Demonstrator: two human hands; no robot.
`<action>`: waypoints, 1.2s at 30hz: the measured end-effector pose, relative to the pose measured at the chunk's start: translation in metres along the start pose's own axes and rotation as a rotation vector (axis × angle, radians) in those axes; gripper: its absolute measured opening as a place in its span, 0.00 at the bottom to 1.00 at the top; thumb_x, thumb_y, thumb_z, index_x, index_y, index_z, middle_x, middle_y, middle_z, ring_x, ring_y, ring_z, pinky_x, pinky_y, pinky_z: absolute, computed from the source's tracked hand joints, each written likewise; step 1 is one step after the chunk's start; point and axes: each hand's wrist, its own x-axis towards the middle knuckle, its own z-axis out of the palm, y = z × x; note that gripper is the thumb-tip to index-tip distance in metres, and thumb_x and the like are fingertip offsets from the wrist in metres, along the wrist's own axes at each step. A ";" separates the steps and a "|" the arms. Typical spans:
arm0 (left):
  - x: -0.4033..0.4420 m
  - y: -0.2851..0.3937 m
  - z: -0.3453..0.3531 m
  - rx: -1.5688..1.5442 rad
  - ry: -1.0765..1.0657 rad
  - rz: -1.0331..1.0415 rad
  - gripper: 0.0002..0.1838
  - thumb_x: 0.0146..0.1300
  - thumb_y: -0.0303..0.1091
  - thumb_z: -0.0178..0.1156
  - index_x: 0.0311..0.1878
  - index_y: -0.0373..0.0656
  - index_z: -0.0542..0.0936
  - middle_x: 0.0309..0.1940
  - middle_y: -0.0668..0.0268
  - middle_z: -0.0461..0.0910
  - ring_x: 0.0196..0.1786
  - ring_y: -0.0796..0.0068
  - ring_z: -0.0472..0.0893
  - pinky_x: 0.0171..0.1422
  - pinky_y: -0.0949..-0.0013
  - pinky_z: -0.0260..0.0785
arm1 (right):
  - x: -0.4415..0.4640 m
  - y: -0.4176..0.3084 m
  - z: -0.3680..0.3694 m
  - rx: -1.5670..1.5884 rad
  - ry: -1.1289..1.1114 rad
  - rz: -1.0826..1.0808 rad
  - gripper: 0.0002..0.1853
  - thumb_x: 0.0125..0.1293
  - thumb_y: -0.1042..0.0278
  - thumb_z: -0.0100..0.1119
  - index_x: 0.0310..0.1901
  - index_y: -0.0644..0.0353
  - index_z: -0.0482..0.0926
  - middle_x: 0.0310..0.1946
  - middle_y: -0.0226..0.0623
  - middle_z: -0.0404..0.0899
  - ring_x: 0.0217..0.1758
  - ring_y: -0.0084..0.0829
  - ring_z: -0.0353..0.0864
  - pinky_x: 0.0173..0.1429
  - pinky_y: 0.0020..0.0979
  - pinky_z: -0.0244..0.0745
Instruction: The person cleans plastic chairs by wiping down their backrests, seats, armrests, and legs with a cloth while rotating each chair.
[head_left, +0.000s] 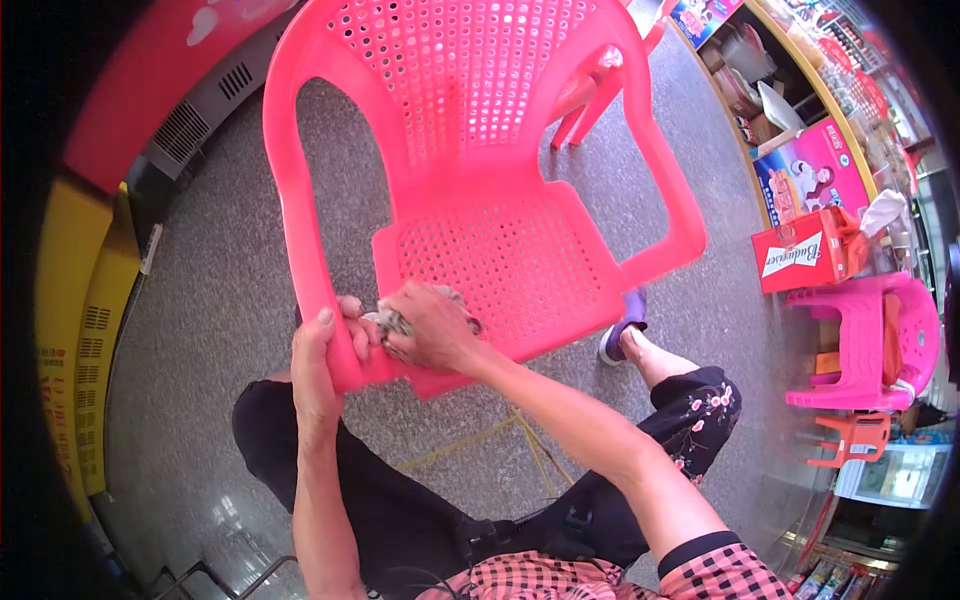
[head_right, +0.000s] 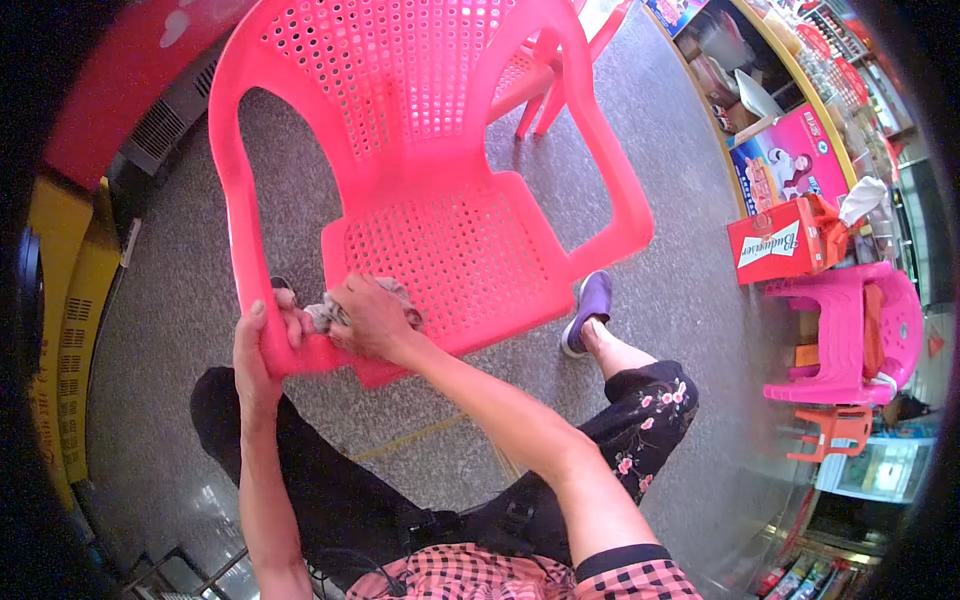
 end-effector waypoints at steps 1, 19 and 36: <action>0.001 -0.003 -0.002 -0.016 -0.026 0.008 0.22 0.69 0.46 0.44 0.45 0.32 0.74 0.20 0.65 0.73 0.34 0.71 0.76 0.44 0.68 0.67 | -0.009 -0.001 -0.007 0.000 0.000 0.001 0.19 0.48 0.65 0.68 0.44 0.56 0.77 0.39 0.40 0.74 0.47 0.43 0.76 0.49 0.41 0.72; -0.001 -0.007 0.020 -0.038 -0.083 -0.048 0.21 0.68 0.48 0.47 0.46 0.36 0.74 0.21 0.69 0.70 0.37 0.72 0.75 0.46 0.68 0.66 | -0.117 0.072 -0.142 -0.639 0.265 0.234 0.21 0.48 0.66 0.64 0.47 0.54 0.78 0.37 0.42 0.76 0.45 0.45 0.77 0.48 0.45 0.71; 0.006 -0.016 0.014 -0.096 -0.107 0.002 0.20 0.70 0.46 0.46 0.44 0.36 0.74 0.21 0.68 0.71 0.35 0.72 0.76 0.47 0.67 0.68 | -0.165 0.074 -0.154 -0.642 0.161 0.074 0.17 0.46 0.69 0.67 0.41 0.53 0.79 0.38 0.39 0.75 0.43 0.44 0.79 0.43 0.41 0.78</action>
